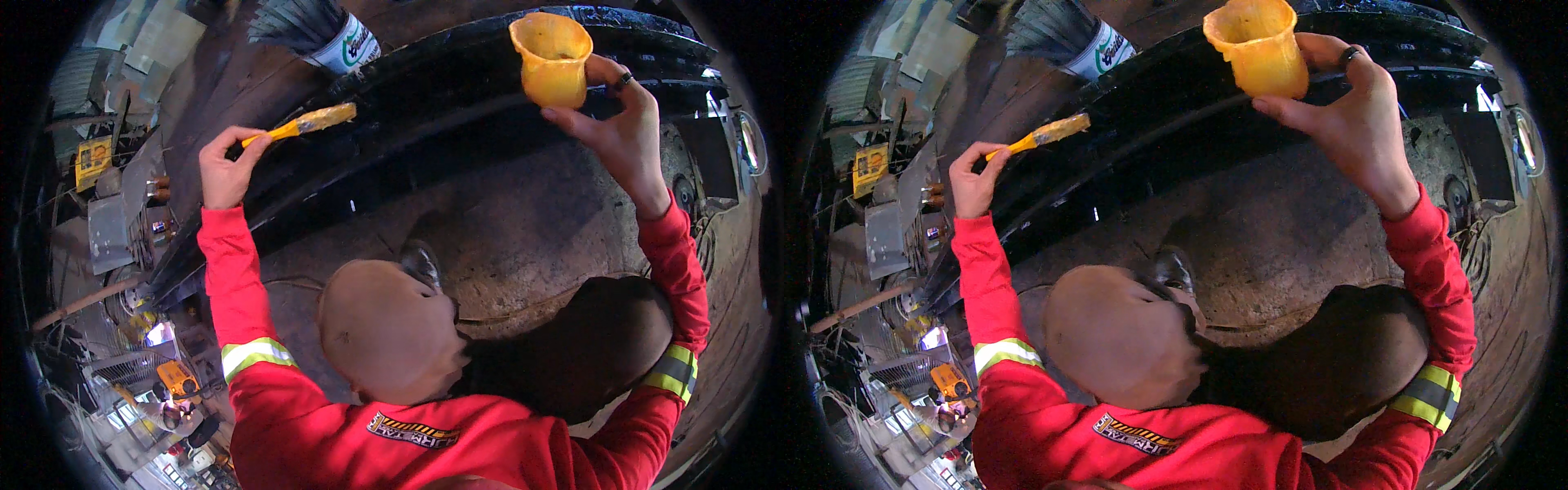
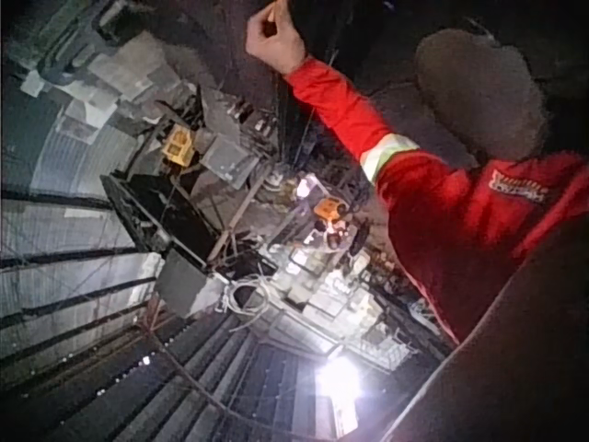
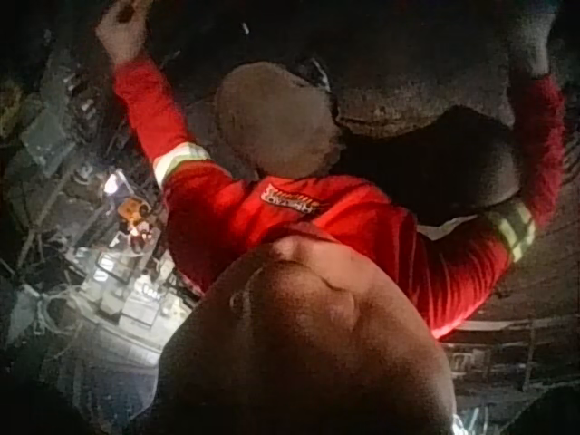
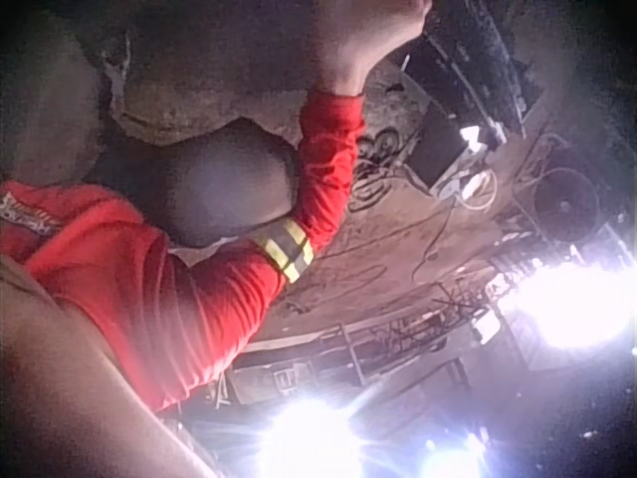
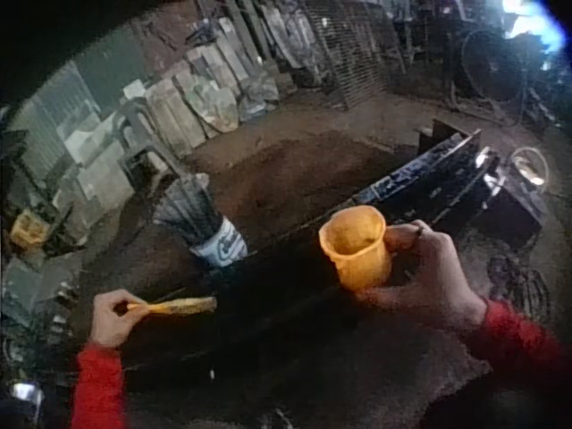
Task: The person applies a yellow substance to a dark metal beam using a paintbrush. They repeatedly dip the brush into a small yellow container to reload the substance and continue painting along the length of the beam in a workshop environment.
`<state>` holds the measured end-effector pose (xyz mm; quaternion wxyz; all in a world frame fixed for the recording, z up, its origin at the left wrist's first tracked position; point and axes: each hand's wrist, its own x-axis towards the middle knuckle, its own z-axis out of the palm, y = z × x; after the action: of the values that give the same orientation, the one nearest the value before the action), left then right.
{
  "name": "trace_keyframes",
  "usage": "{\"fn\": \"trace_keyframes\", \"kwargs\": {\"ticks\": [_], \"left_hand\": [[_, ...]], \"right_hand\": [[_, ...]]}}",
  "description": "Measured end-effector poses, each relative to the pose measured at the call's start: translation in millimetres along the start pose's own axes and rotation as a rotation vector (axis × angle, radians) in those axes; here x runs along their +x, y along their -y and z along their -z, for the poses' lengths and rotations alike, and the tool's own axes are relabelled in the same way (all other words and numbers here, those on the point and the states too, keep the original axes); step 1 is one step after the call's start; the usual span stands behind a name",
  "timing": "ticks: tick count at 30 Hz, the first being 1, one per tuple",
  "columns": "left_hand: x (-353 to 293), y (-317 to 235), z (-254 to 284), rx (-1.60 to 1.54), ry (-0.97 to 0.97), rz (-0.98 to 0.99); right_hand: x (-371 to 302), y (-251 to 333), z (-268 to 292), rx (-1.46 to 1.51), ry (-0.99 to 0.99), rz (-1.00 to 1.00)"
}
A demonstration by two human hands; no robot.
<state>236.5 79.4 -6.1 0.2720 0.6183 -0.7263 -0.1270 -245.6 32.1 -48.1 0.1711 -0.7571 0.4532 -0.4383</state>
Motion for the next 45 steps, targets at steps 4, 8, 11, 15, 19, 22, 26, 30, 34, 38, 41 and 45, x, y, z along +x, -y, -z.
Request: {"fn": "trace_keyframes", "kwargs": {"ticks": [4, 8, 11, 15, 19, 22, 26, 30, 34, 38, 41, 45], "left_hand": [[9.1, -1.9, -2.5, -0.015, -0.005, 0.025], [0.2, 29.7, 17.2, -0.156, -0.007, 0.157], [10.0, 21.3, 10.8, -0.367, 0.038, 0.299], [25.1, 17.5, 16.6, 0.010, 0.085, 0.072], [5.2, -6.4, 6.8, 0.007, 0.010, -0.017], [10.1, -35.9, -5.7, 0.108, 0.047, -0.115], [0.6, -36.1, -12.2, 0.207, 0.110, -0.066], [-6.3, -29.8, 8.0, 0.235, 0.059, -0.105], [3.6, -42.9, 9.9, 0.229, 0.031, -0.162], [6.0, -34.5, 6.8, 0.235, 0.117, -0.104], [-0.2, -32.2, 9.9, 0.203, 0.085, -0.111], [7.4, -41.6, -7.4, 0.197, 0.155, -0.106]], "right_hand": [[-1.1, 0.7, 1.4, -0.012, 0.006, -0.002], [-1.0, 0.2, -0.8, -0.009, 0.000, 0.002], [0.2, -0.6, 0.8, 0.002, -0.005, 0.013], [0.8, -0.2, -2.9, 0.022, 0.008, -0.005], [-0.6, -1.9, -2.3, -0.003, -0.011, 0.017], [0.8, -3.2, -1.6, 0.025, 0.004, 0.018], [1.7, 1.8, -1.7, -0.016, 0.010, 0.031], [-2.1, 2.2, -0.6, 0.059, -0.012, -0.016], [-1.6, -3.8, 6.0, -0.036, 0.033, -0.010], [-1.2, -2.8, 3.6, -0.001, 0.041, 0.031], [-3.1, -1.9, 2.9, 0.033, 0.032, -0.011], [-1.3, -0.3, 6.8, 0.019, 0.048, -0.040]]}}
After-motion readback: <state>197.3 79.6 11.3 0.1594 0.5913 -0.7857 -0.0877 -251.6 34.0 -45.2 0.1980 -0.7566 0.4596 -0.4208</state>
